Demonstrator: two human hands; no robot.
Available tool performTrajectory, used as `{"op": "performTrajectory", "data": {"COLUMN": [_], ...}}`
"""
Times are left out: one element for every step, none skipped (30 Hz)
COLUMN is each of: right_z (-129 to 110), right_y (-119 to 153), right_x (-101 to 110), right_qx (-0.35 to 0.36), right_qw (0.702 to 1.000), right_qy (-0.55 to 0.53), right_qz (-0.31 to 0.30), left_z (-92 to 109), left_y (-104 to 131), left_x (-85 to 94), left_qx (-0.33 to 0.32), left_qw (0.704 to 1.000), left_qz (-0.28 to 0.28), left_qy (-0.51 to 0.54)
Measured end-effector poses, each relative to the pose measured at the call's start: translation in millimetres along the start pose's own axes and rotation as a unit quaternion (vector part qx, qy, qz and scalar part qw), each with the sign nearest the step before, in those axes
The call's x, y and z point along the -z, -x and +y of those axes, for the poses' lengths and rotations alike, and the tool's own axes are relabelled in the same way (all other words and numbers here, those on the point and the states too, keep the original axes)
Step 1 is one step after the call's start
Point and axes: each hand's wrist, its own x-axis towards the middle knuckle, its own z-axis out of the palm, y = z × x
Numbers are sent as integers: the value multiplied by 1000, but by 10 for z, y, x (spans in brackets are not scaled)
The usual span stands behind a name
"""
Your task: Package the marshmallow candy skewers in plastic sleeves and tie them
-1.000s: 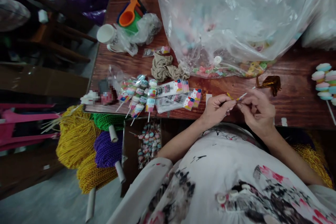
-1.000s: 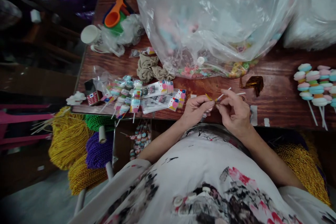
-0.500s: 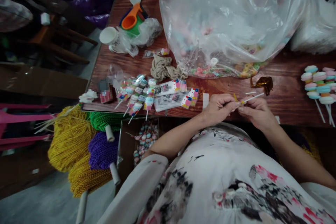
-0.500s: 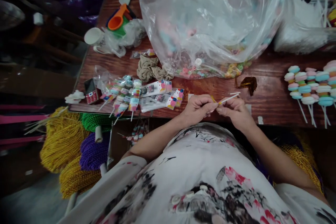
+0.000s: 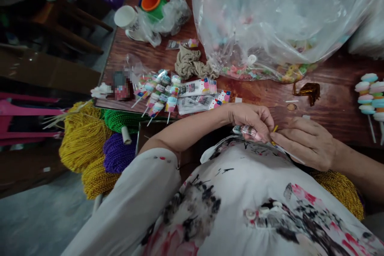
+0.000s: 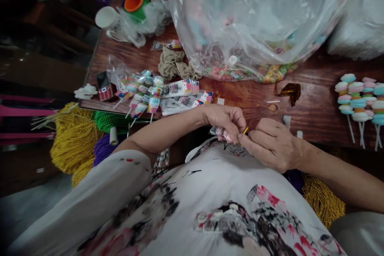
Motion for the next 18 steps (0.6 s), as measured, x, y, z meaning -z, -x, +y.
{"op": "performTrajectory", "data": {"right_z": [2,4,6,6,6,6,7,10,16,23,31,39,46,51,51,49,45,43], "right_y": [-10,-22,-36,-49,-59,-65,-67,-64,-58,-49,-39,-30,-20,-12,-4,3,10,16], "right_x": [-4,-11,-22,-37,-57,-80,-107,-137,-166,-195,-219,-239,-251,-258,-259,-257,-255,-256], "right_qx": [3,6,13,24,36,48,53,50,38,17,-5,-26,-44,-54,-61,-66,-68,-71], "right_qw": [1000,1000,1000,1000,999,998,998,998,998,999,999,999,998,998,997,997,997,997], "right_qy": [0,1,-1,-8,-16,-23,-29,-33,-35,-35,-37,-39,-39,-38,-35,-30,-23,-11], "right_qz": [-4,-8,-11,-15,-20,-24,-28,-27,-21,-14,-4,7,13,15,8,-3,-16,-29], "left_z": [12,19,20,15,7,-5,-16,-26,-32,-36,-34,-28,-15,5,35,76,128,190], "left_y": [-1,-5,-11,-19,-27,-35,-40,-42,-41,-36,-27,-12,11,43,86,141,205,274], "left_x": [13,23,30,34,33,27,17,3,-11,-21,-22,-10,18,64,124,189,248,288], "left_qx": [2,3,0,-7,-19,-33,-47,-56,-56,-49,-41,-36,-33,-30,-30,-35,-46,-62], "left_qw": [1000,999,998,997,996,994,992,990,990,992,994,995,995,995,993,988,980,968], "left_qz": [-10,-19,-20,-11,4,22,39,50,50,40,26,16,8,4,9,27,58,97], "left_qy": [-19,-38,-57,-75,-92,-105,-114,-118,-118,-112,-102,-92,-89,-97,-118,-148,-184,-221]}}
